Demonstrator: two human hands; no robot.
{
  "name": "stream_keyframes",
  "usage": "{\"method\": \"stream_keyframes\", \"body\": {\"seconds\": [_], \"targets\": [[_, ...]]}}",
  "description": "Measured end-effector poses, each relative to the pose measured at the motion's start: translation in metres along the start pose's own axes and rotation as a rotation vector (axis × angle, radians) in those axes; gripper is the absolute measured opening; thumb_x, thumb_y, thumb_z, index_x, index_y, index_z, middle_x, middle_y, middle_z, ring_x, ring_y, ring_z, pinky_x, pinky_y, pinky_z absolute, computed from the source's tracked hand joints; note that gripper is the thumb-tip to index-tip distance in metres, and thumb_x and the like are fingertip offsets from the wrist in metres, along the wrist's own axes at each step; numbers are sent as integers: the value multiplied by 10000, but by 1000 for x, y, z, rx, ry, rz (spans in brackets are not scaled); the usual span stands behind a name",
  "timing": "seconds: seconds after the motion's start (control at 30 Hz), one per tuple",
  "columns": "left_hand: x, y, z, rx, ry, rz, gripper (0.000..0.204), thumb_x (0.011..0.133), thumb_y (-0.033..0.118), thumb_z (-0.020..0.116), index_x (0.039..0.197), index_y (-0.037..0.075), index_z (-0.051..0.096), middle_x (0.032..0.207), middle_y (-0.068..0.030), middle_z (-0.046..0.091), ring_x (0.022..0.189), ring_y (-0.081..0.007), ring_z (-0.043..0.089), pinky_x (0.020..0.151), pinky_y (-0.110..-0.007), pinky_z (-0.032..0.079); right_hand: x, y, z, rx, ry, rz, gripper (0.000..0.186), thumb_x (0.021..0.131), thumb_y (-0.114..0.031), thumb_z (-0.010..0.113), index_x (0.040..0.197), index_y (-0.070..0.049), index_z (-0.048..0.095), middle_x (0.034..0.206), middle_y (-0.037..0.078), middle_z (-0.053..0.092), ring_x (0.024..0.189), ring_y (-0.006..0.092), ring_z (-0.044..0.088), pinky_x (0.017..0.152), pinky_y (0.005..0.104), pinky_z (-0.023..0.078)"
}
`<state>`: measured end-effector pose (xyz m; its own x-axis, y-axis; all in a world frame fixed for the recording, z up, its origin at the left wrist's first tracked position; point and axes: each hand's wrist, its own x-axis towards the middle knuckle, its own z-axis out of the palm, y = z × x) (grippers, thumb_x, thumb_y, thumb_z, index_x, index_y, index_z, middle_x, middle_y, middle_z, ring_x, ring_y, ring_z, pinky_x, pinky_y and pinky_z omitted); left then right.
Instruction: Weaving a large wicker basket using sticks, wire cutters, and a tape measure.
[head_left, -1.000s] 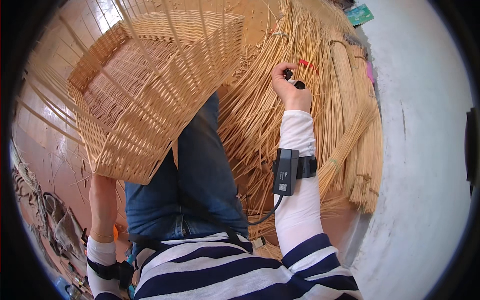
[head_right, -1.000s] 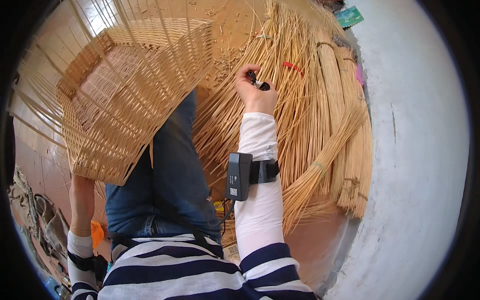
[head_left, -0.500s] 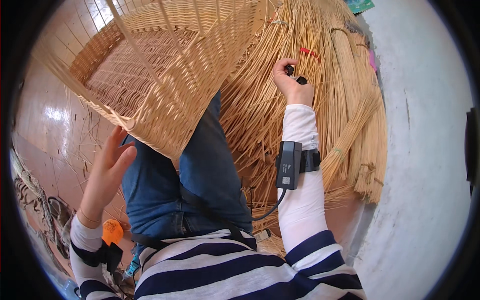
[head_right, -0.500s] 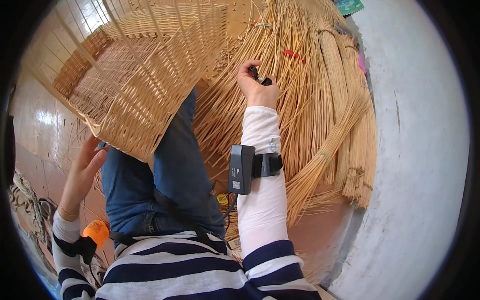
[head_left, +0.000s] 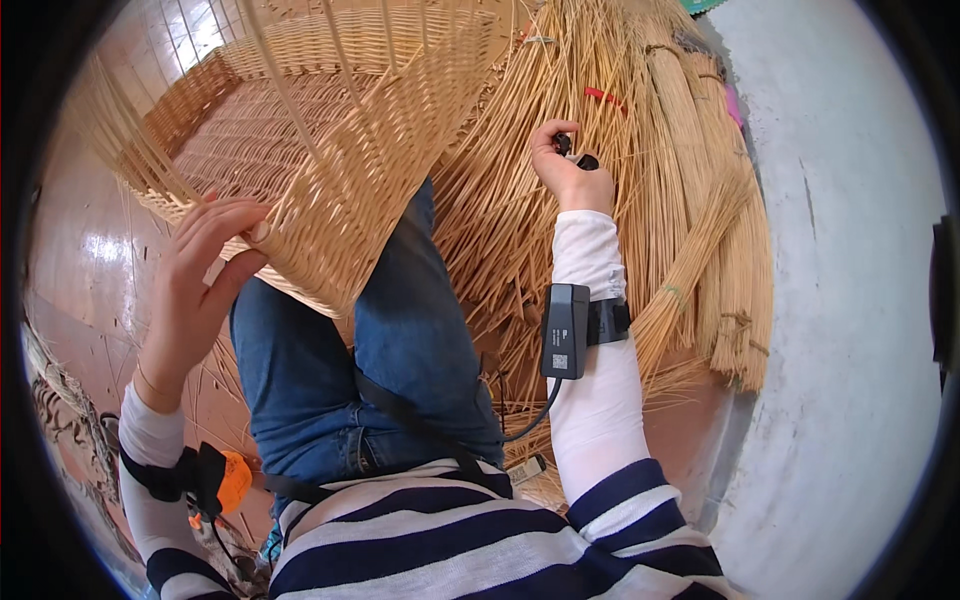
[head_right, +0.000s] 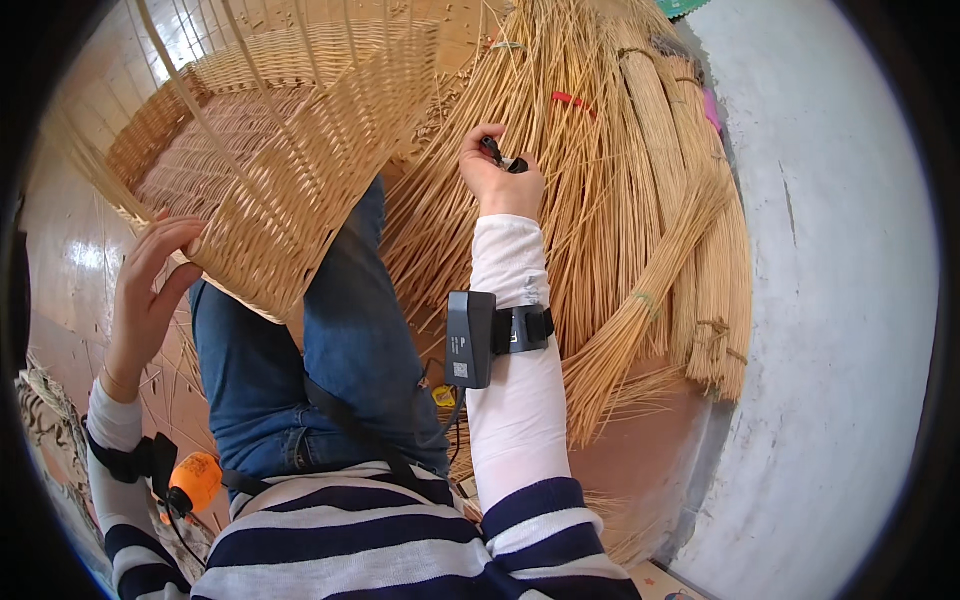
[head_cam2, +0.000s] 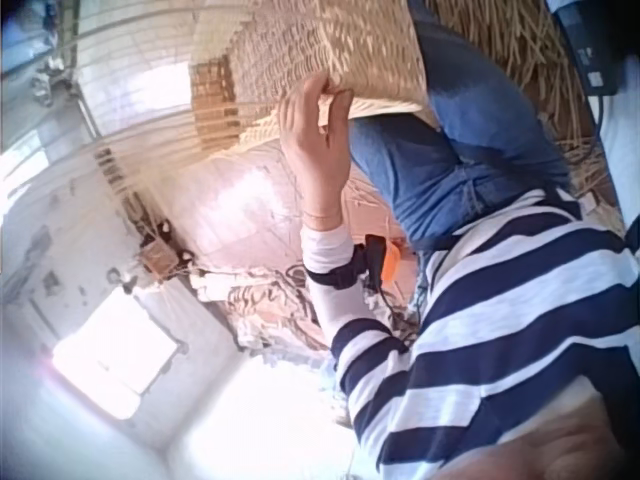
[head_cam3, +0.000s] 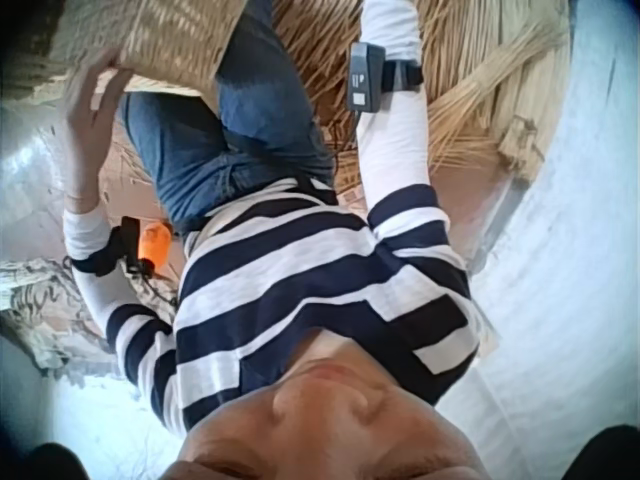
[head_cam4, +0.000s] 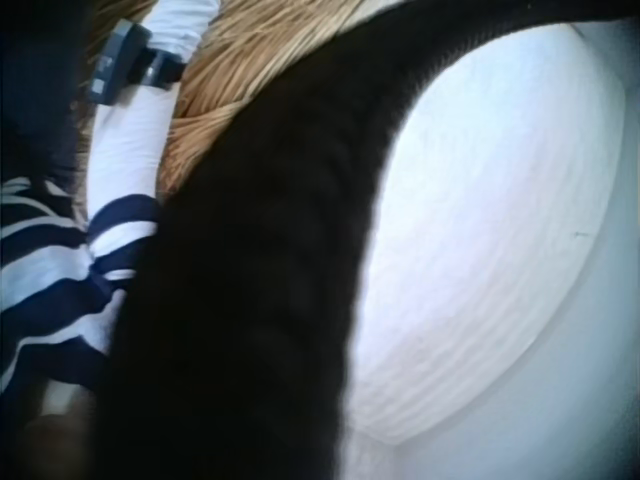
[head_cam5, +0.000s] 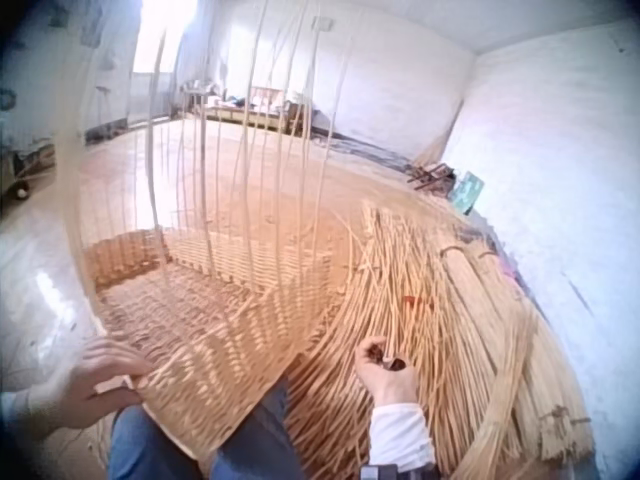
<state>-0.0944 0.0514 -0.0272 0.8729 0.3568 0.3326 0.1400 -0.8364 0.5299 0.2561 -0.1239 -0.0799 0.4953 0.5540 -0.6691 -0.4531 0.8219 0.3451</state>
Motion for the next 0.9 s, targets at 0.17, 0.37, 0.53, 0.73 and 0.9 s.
{"method": "stream_keyframes", "body": {"seconds": [0.17,0.37,0.53,0.73,0.9], "targets": [[14,2,-4,-163,-78,-74,260,795,54,720,1031,-2,628,940,-93,615,942,-263,593,895,-348,449,3,-2,-4,-8,1,-1,394,1005,-348,447,1088,37,422,872,153,532,707,248,582,592,363,550],[26,19,-8,-214,-64,-114,218,802,66,721,988,-8,634,854,-80,588,869,-232,580,817,-327,451,15,2,-11,-15,15,46,404,1000,-339,446,1111,49,427,884,153,538,740,255,579,610,367,532],[41,54,-11,-123,-97,-43,182,815,103,711,944,-3,640,849,-86,610,850,-254,578,790,-346,445,11,1,-12,3,0,103,456,1003,-378,454,1122,58,398,919,164,513,737,254,569,620,371,540],[60,83,-4,-28,-119,-5,190,828,71,696,982,-15,625,882,-100,610,860,-230,594,800,-324,459,8,-1,-10,-4,-16,109,482,1004,-404,439,1121,60,384,904,165,508,726,256,572,603,374,543],[71,97,8,-55,-62,-44,186,842,97,692,969,-24,630,881,-122,640,848,-248,613,776,-329,464,15,-8,-15,33,-4,105,471,997,-402,430,1078,62,407,897,161,510,736,258,574,605,379,548]]}}
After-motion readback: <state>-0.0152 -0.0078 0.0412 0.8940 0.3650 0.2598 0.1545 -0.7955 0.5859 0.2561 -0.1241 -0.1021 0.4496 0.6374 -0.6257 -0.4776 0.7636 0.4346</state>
